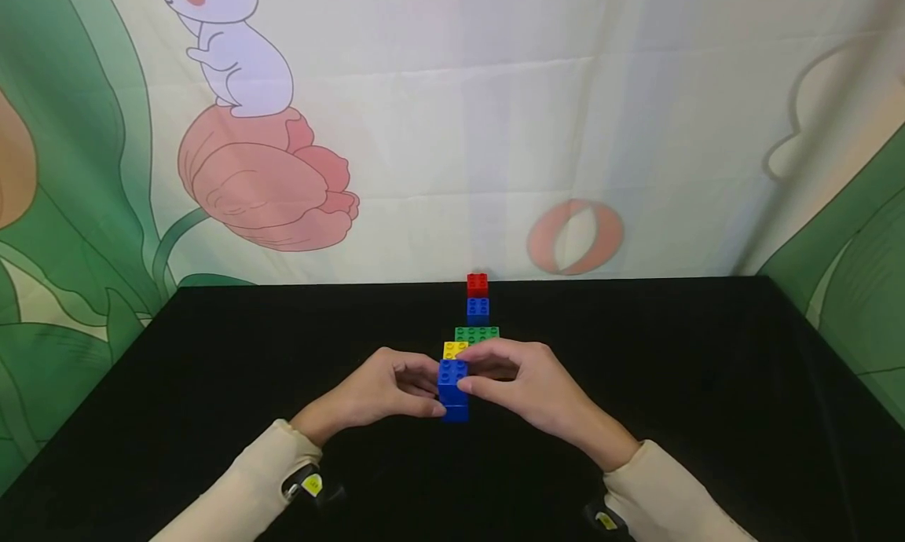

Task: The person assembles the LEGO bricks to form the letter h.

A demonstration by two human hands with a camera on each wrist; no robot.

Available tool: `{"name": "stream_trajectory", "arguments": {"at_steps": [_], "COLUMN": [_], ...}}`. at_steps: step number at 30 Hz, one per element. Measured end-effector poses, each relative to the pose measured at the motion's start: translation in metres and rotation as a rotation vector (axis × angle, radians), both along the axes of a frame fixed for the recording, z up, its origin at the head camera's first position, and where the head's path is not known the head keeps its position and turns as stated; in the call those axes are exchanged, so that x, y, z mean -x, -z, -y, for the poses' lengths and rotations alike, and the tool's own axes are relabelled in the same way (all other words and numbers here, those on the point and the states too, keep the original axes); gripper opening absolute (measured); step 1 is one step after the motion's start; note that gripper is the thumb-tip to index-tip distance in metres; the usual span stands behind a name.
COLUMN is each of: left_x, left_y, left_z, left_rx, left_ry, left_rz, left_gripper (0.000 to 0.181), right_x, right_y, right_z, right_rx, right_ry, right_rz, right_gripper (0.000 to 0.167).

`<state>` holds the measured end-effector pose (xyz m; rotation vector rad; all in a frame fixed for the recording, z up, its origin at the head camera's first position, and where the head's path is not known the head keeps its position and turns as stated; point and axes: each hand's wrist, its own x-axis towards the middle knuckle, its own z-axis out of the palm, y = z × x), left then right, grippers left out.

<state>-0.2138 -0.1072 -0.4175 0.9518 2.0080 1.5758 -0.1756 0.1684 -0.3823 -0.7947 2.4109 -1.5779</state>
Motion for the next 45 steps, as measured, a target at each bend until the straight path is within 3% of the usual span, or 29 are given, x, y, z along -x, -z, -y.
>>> {"name": "stream_trajectory", "arguments": {"at_steps": [45], "left_x": [-0.0015], "left_y": [-0.0016], "left_z": [0.0014], "left_rx": [-0.005], "left_ry": [0.019], "left_rz": [0.018], "left_gripper": [0.036], "right_x": [0.0001], "right_y": [0.0013], "right_z": [0.0016], "right_rx": [-0.003], "right_ry": [-0.024], "right_rz": [-0.001], "right_gripper": [0.037]}}
